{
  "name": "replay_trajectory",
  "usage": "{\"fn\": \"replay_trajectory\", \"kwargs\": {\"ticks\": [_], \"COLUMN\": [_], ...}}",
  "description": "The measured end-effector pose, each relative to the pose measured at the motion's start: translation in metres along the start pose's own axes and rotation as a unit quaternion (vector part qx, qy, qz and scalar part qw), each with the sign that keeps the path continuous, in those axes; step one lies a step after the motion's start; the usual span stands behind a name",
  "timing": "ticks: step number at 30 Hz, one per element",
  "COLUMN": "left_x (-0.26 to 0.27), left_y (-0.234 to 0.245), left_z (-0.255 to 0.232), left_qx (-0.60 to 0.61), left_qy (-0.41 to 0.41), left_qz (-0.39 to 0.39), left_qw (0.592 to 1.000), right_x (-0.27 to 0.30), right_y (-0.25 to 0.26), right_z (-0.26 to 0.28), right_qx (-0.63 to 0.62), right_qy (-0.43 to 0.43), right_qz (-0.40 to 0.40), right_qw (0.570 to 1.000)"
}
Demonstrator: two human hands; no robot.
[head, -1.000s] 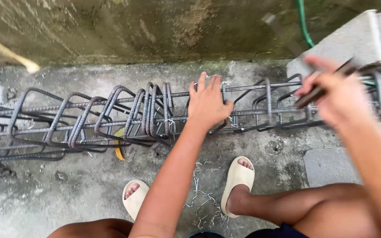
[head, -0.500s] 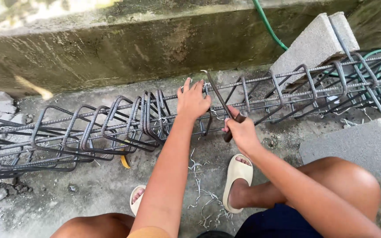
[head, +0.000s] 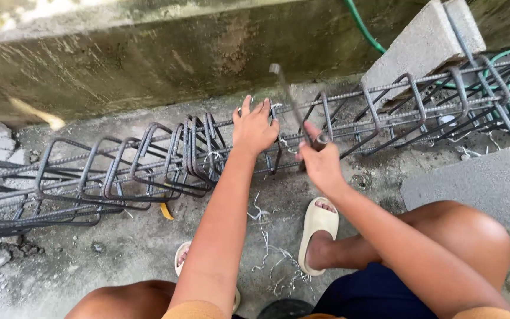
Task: The person ties a rebar cage using a wire tying tool and metal wire. They loop the wire around the rebar intersections and twist it with the tool to secure the structure.
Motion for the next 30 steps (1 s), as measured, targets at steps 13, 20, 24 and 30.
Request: {"fn": "replay_trajectory", "kwargs": {"ticks": [13, 20, 24, 30], "left_x": [-0.001, -0.018, 0.008, 0.017], "left_y": [0.003, 0.010, 0.063, 0.028], "left_z": [0.000, 0.024, 0.008, -0.001], "left_qx": [0.002, 0.082, 0.067, -0.070], "left_qy": [0.004, -0.006, -0.060, -0.145], "left_qz": [0.007, -0.033, -0.057, 0.049], "left_qw": [1.000, 0.996, 0.994, 0.986], "right_x": [-0.001, -0.044, -0.050, -0.048], "right_y": [0.005, 0.061, 0.078, 0.087], "right_z": [0.030, 0.142, 0.177, 0.154], "right_qx": [0.012, 0.138, 0.265, 0.252], "right_qy": [-0.019, 0.072, 0.040, 0.070], "right_qz": [-0.004, 0.068, 0.109, 0.071], "right_qw": [1.000, 0.985, 0.957, 0.963]}}
Point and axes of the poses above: each hand's wrist, its own x-axis away from the middle knuckle, its own y-axis out of the back of the hand, z = x × y, the point moved 3 cm from there along -x, towards the middle knuckle, and after that the axes turned 6 degrees about -x, right-handed, at the moved point
